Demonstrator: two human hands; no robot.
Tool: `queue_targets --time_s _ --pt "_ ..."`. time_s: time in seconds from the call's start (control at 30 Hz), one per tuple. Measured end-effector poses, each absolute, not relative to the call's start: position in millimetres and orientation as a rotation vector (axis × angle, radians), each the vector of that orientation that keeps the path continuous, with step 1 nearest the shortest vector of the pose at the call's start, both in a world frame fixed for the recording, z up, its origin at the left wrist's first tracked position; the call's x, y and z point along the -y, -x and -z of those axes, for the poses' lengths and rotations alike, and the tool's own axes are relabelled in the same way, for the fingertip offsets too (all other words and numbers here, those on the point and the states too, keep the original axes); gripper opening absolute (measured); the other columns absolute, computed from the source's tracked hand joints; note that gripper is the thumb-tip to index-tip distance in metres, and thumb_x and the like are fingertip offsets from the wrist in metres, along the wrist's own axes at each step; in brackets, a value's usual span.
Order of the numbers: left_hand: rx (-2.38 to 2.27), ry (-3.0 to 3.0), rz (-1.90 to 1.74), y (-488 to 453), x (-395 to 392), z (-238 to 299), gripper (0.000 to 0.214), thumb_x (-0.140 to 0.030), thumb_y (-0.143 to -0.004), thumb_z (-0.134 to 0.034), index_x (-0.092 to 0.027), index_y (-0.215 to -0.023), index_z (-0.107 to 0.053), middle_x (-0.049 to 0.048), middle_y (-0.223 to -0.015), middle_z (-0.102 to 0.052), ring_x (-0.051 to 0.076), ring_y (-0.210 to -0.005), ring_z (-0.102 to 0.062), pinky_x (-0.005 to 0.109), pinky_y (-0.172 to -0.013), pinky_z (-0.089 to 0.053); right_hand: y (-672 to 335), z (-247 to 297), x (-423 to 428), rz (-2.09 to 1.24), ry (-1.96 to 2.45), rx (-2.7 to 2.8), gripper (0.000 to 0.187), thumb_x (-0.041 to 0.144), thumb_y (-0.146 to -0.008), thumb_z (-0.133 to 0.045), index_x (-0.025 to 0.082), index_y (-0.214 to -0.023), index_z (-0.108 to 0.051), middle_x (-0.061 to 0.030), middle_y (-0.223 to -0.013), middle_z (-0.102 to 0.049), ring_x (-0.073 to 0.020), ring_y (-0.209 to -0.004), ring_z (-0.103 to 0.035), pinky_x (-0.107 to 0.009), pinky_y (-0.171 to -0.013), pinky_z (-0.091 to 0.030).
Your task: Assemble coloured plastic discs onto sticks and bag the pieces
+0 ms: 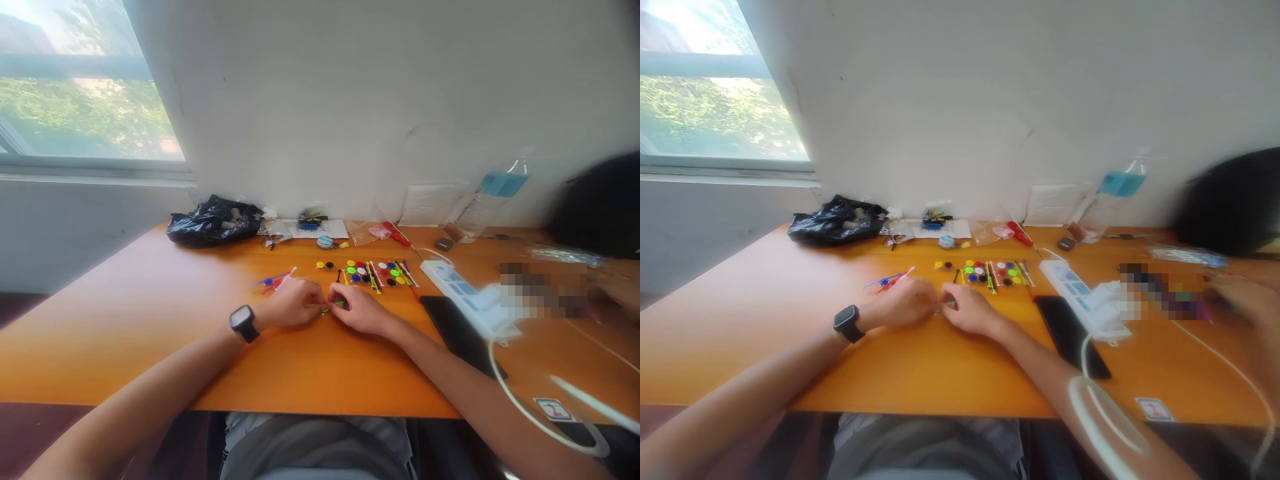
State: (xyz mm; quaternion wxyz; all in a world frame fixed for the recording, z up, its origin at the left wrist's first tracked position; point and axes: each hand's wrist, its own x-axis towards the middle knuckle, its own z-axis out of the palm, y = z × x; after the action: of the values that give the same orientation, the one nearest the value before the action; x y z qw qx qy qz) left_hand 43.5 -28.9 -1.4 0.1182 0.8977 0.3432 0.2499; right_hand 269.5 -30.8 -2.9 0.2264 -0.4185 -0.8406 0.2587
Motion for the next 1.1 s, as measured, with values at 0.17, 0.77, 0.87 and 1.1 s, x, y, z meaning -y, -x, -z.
queue_targets --time_s 0.17,0.77,0.87,1.1 --pt "-1.014 -2.603 -0.708 -45.2 31.2 -0.8 0.016 -0.022 -0.090 -0.066 -0.020 -0.074 -0.068 0.0000 -0.078 -0.071 0.013 -0.065 -0.060 0.026 -0.059 -0.037 -271.2 4.0 29.7 -0.704 1.171 2.330 0.004 0.019 -0.086 -0.065 0.021 -0.084 -0.061 0.0005 -0.078 -0.067 -0.0147 -0.069 -0.058 -0.025 -0.062 -0.038" --pt "-1.060 -2.652 -0.855 -48.7 45.7 -14.5 0.019 -0.038 -0.103 -0.055 -0.022 -0.097 -0.064 0.0053 -0.096 -0.072 0.021 -0.088 -0.065 0.035 -0.082 -0.046 -287.0 -23.3 19.4 -0.690 1.192 1.981 0.030 0.050 -0.100 -0.056 0.022 -0.088 -0.058 -0.0009 -0.086 -0.065 -0.0153 -0.067 -0.055 -0.028 -0.062 -0.040" --pt "-1.098 -2.597 -0.935 -47.2 46.4 -18.5 0.026 -0.036 -0.108 -0.044 -0.022 -0.099 -0.064 0.0060 -0.094 -0.071 0.021 -0.087 -0.064 0.036 -0.084 -0.046 -284.5 -18.0 20.3 -0.832 1.107 2.005 0.026 0.049 -0.101 -0.055 0.024 -0.102 -0.059 -0.0029 -0.104 -0.068 -0.0174 -0.083 -0.061 -0.029 -0.072 -0.045" --pt "-1.177 -2.529 -1.119 -45.1 44.6 -16.0 0.026 -0.035 -0.110 -0.042 -0.021 -0.106 -0.064 0.0070 -0.099 -0.070 0.022 -0.093 -0.063 0.037 -0.085 -0.047 -285.5 -24.4 17.6 -0.829 1.085 1.853 0.048 0.054 -0.104 -0.045 0.021 -0.070 -0.051 0.0011 -0.067 -0.049 -0.0155 -0.063 -0.047 -0.029 -0.061 -0.035"
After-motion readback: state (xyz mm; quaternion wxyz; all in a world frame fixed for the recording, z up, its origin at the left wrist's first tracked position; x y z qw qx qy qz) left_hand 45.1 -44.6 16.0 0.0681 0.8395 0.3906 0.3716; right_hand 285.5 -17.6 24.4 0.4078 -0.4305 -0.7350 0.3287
